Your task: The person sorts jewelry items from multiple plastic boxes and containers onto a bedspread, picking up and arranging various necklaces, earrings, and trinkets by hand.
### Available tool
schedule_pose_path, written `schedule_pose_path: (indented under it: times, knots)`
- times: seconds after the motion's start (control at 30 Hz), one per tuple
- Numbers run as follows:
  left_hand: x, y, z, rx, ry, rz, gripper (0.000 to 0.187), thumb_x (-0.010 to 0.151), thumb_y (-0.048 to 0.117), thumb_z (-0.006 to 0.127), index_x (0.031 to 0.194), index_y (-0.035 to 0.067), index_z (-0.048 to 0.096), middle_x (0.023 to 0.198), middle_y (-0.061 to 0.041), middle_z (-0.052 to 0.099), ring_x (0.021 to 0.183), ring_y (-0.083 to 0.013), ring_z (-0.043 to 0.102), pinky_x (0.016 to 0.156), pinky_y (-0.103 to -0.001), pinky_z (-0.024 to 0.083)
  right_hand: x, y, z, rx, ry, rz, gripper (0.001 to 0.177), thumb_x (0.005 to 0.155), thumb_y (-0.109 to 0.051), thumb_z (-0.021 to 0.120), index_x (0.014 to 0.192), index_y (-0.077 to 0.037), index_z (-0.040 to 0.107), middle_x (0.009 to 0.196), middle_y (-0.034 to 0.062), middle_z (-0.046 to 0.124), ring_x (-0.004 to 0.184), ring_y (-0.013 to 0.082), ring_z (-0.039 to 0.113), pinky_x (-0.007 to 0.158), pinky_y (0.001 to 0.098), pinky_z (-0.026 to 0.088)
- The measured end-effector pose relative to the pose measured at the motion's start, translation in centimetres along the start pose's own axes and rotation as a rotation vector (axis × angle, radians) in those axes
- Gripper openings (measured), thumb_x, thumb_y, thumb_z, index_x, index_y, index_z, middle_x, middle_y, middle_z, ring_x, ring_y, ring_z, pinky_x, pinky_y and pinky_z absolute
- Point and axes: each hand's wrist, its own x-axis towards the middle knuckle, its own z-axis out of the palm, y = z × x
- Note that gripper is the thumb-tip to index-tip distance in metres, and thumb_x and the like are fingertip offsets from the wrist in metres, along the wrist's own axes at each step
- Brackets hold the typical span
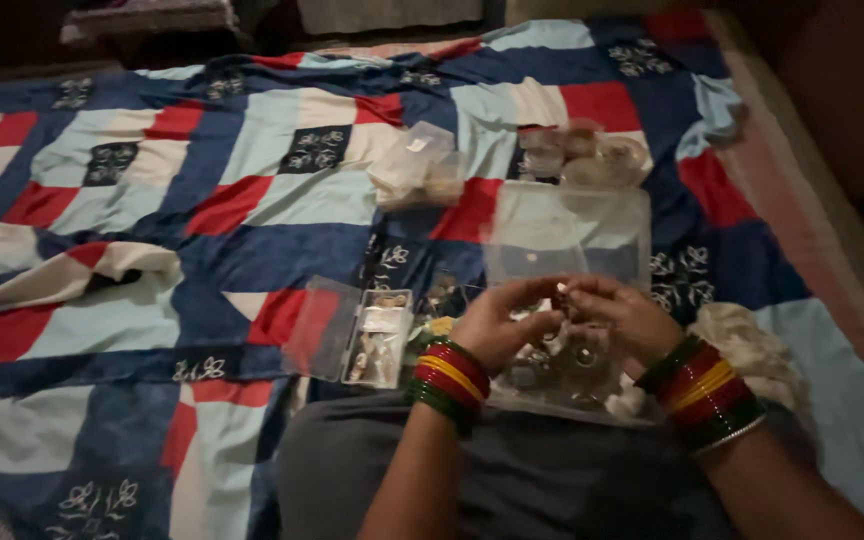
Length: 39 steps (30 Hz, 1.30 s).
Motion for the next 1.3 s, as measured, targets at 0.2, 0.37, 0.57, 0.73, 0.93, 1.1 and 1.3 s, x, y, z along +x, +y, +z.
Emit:
schedule_pose_path:
  times: [0.2,0.37,0.57,0.73,0.93,1.1,1.3]
  knots:
    - [-0.9,0.6,-5.9,-0.436,0.059,-0.039,0.055,0.09,0.01,0.075,0.141,-0.003,0.057,0.128,-0.016,0.071,0.111,-0.0222,0.072,0.094,-0.034,0.059,3.1,-3.2,7.7,-0.533,-0.38,-0.373,0.029,0.094,-0.022,0.063,0.122,-0.014,0.065,0.12,0.0021,0.064,0.109,0.0168,0.069,0.089,0.038,0.061]
    - [-1.9,-1.2,-8.8,-0.334,0.348,-0.07,0.044,0.089,0.006,0.075,0.13,-0.004,0.063,0.113,-0.013,0.077,0.098,-0.0205,0.075,0.082,-0.032,0.063,6.6,-3.1,11.9,-0.12,-0.155,0.024,0.031,0.097,-0.022,0.062,0.125,-0.01,0.064,0.118,0.0036,0.069,0.105,0.0175,0.067,0.082,0.0366,0.057]
    - [-3.5,-8.0,-8.8,-0.263,0.524,-0.17,0.039,0.087,0.005,0.078,0.123,-0.004,0.066,0.106,-0.012,0.077,0.092,-0.0182,0.076,0.078,-0.032,0.064,11.3,3.4,11.3,-0.248,-0.096,0.107,0.037,0.094,-0.024,0.066,0.128,-0.009,0.064,0.105,0.009,0.073,0.086,0.0194,0.072,0.072,0.0345,0.061]
    - [-4.9,-11.8,-8.0,-0.209,0.487,-0.211,0.043,0.085,0.003,0.076,0.126,0.0,0.065,0.106,-0.01,0.077,0.09,-0.0166,0.075,0.078,-0.03,0.062,14.1,6.9,9.8,-0.529,-0.156,0.096,0.032,0.09,-0.018,0.073,0.117,-0.002,0.071,0.092,0.008,0.077,0.078,0.0194,0.072,0.067,0.0316,0.061]
    - [-4.1,-12.1,-7.0,-0.358,0.417,-0.301,0.039,0.09,0.005,0.072,0.128,-0.001,0.064,0.103,-0.011,0.075,0.082,-0.0181,0.073,0.069,-0.033,0.06,12.2,5.0,8.8,-0.783,-0.145,0.056,0.027,0.088,-0.019,0.073,0.11,-0.005,0.078,0.094,0.0057,0.08,0.079,0.0148,0.072,0.063,0.0306,0.055]
    - [-1.7,-10.1,-3.7,-0.499,0.379,-0.165,0.039,0.091,0.006,0.07,0.128,-0.006,0.063,0.102,-0.013,0.075,0.083,-0.0191,0.074,0.075,-0.032,0.064,8.5,0.6,4.4,-0.841,-0.125,-0.115,0.035,0.083,-0.018,0.074,0.117,-0.009,0.073,0.102,0.0032,0.082,0.086,0.0158,0.076,0.074,0.0325,0.061]
    - [-0.6,-8.9,-1.0,-0.509,0.469,-0.144,0.037,0.092,0.008,0.069,0.127,-0.006,0.064,0.101,-0.012,0.074,0.08,-0.0173,0.072,0.072,-0.032,0.062,6.2,2.6,0.2,-1.717,-0.252,-0.088,0.054,0.077,-0.012,0.079,0.128,-0.028,0.074,0.123,0.005,0.072,0.111,0.0267,0.068,0.101,0.0406,0.052]
